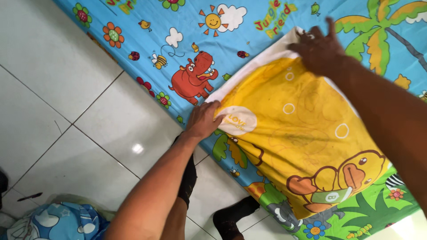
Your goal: The person sweeps the floor with a broom, then places a pillow on the bed. They put a yellow pillowcase on the pillow, smooth it, and place it on the bed. The person then picks up a rolled green blanket and places it on the bed, followed by a rolled pink blanket.
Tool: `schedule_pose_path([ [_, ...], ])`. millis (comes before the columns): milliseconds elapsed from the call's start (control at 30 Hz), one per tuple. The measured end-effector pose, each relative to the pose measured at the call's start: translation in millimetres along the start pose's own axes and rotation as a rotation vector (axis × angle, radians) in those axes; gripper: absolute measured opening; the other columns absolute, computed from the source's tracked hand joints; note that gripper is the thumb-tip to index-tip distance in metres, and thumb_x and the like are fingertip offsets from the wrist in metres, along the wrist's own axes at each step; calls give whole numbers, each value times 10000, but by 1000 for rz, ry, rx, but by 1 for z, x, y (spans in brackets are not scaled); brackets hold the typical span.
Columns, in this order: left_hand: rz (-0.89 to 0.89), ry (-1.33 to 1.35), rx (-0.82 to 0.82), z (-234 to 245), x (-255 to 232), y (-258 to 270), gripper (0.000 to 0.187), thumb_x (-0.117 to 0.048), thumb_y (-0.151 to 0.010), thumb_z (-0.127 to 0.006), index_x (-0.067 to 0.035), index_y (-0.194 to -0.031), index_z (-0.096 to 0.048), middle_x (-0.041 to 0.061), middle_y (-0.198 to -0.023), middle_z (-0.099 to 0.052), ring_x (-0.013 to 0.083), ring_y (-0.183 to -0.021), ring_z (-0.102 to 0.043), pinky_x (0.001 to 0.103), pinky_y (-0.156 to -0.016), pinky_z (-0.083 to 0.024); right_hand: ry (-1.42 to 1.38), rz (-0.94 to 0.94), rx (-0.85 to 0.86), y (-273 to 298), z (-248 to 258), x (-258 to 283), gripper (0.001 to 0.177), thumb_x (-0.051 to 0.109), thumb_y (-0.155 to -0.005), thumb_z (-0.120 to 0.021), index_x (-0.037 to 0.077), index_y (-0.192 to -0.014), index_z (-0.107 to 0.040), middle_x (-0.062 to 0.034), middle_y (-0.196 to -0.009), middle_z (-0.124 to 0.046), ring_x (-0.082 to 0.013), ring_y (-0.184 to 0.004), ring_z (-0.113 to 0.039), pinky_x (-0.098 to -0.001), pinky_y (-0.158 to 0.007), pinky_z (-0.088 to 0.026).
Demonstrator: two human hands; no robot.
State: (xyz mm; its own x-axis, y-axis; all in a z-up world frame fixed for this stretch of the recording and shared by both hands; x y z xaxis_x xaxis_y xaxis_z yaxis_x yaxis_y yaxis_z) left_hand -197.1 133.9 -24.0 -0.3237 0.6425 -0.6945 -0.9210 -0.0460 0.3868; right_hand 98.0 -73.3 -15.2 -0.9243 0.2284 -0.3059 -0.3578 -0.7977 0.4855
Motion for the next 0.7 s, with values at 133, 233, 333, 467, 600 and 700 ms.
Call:
schedule_pose_path([
  [133, -32, -30, 92, 11, 13, 18, 235, -327, -951, -714, -102, -1019, -709, 90, -958, -717, 305, -978, -662, 483, -864, -474, 108, -10, 40, 6, -6, -25, 583, 221, -977, -530, 481, -1498, -547, -44, -1410, -562, -278, -1366, -495, -623, -1208, -178],
  [233, -155, -18, -5, 31, 6, 37, 198, -294, -948, -702, -97, -964, -711, 70, -904, -707, 275, -933, -638, 467, -835, -440, 34, 95, -2, 4, 3, -21, 753, 195, -933, -558, 463, -1631, -475, -56, -1404, -542, -268, -1325, -507, -594, -1178, -254],
  [333, -176, -16, -9, 38, -2, 47, 183, -284, -958, -692, -103, -937, -705, 49, -831, -678, 244, -916, -611, 435, -855, -416, -94, 51, 2, -9, 0, -15, 631, 172, -964, -569, 435, -1537, -541, -55, -1412, -539, -280, -1343, -502, -592, -1165, -287],
  [467, -179, -3, -16, 45, -6, 49, 174, -284, -937, -695, -111, -948, -708, 50, -791, -644, 233, -913, -588, 418, -849, -391, 59, -25, 94, -35, -24, -16, 563, 277, -806, -672, 417, -1349, -624, -45, -1530, -483, -285, -1396, -459, -577, -1092, -275],
  [600, -89, -9, -43, 42, 11, 53, 189, -280, -949, -687, -102, -1013, -696, 84, -814, -636, 252, -883, -592, 431, -846, -385, 188, -176, 124, -45, -41, -56, 735, 586, -645, -695, 363, -1342, -626, -38, -1425, -563, -337, -1334, -468, -619, -1047, -229],
  [700, -12, 33, -111, 30, 31, 54, 233, -273, -968, -693, -74, -1085, -664, 109, -908, -674, 291, -919, -610, 451, -838, -388, -7, -299, 168, -25, -46, -90, 335, 428, -930, -633, 332, -1234, -737, -47, -1272, -677, -282, -1290, -552, -570, -1134, -289],
])
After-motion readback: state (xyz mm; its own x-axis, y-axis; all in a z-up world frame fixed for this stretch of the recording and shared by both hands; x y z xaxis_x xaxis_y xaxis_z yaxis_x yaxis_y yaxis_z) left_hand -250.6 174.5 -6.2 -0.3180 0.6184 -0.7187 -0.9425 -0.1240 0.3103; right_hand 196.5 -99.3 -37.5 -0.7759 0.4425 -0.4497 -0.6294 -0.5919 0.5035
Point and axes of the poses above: each hand's wrist, its own y-axis away from the middle knuckle, its own z-axis out of the back of the hand, x = y × z, the point moved 6 cm from there along -y, towards the middle knuckle
